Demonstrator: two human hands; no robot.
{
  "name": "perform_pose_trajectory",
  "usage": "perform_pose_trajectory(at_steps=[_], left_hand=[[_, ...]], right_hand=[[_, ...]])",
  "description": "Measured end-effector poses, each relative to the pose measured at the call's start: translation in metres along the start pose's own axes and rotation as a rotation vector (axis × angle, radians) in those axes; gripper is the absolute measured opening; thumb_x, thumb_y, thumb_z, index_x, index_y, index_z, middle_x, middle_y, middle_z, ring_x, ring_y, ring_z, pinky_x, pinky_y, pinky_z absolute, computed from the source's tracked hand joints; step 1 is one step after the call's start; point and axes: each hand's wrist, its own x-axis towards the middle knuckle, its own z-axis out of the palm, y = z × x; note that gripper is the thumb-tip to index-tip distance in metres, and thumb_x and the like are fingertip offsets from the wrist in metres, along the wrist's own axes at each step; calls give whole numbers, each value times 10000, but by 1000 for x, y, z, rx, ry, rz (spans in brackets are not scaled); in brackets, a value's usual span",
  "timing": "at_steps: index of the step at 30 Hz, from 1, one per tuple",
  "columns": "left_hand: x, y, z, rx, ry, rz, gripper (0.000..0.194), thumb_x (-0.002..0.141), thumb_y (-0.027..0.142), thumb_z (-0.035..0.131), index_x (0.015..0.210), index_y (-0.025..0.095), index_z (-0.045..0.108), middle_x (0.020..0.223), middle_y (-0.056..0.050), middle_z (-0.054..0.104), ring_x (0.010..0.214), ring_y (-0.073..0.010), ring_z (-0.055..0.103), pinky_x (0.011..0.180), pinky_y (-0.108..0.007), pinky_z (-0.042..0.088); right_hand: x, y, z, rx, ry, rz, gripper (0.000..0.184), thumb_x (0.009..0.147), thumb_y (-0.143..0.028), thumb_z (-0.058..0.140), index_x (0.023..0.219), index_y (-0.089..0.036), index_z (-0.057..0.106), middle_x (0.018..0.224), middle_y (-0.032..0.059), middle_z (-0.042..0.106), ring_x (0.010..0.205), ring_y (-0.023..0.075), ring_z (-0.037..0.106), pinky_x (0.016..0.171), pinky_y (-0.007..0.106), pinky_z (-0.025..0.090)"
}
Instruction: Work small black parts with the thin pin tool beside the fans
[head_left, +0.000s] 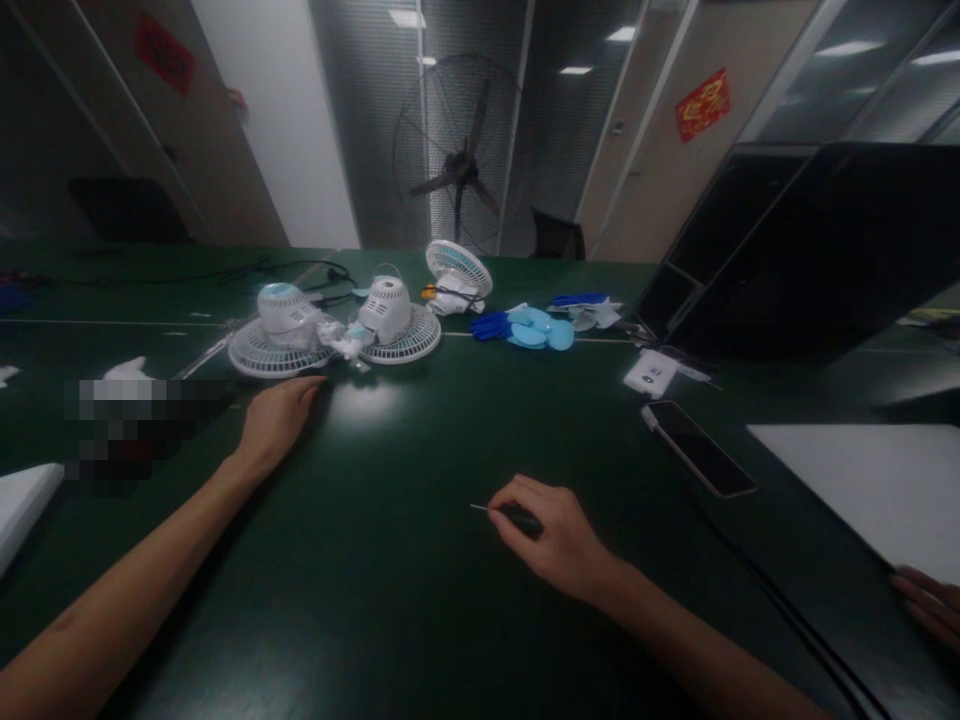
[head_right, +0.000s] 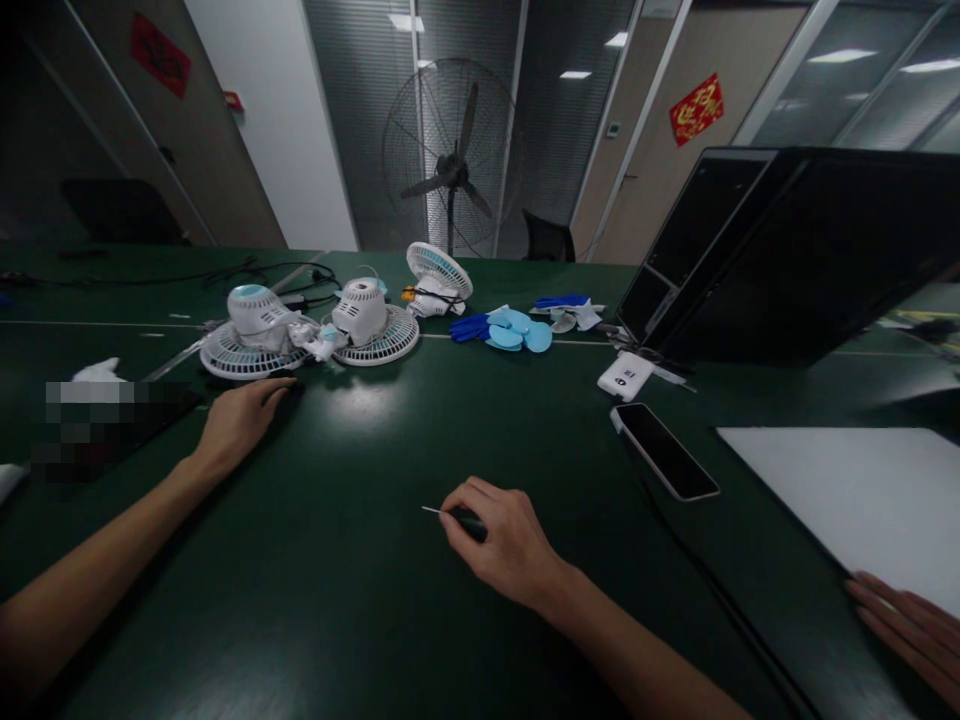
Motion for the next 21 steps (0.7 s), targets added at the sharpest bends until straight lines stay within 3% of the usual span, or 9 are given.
perform_pose_trajectory(at_steps=[6,14,21], left_hand=[[1,-1,2,-115,12,72,428,981,409,512,1299,197,704,1306,-110,735,1132,-312,716,984,-372,532],[0,-2,3,-187,44,21,457,952,540,568,1206,199,733,1165,-112,780,1009,-311,745,881,-371,554],[3,-7,5,-237,75,-48,402,922,441,562,1161,182,754,1145,-102,788,991,-296,750,908,-359,551]], right_hand=[[1,-3,-2,2,-5,12,102,1037,-225,607,1058,-188,701,970,27,688,811,151,654,706,268,518],[3,-3,-2,-10,-18,21,90,1039,-220,615,1063,-193,697,983,20,690,813,145,659,708,261,517],[2,-3,-1,-17,-11,17,95,1037,-229,613,1055,-195,700,972,19,692,817,148,664,722,270,526]])
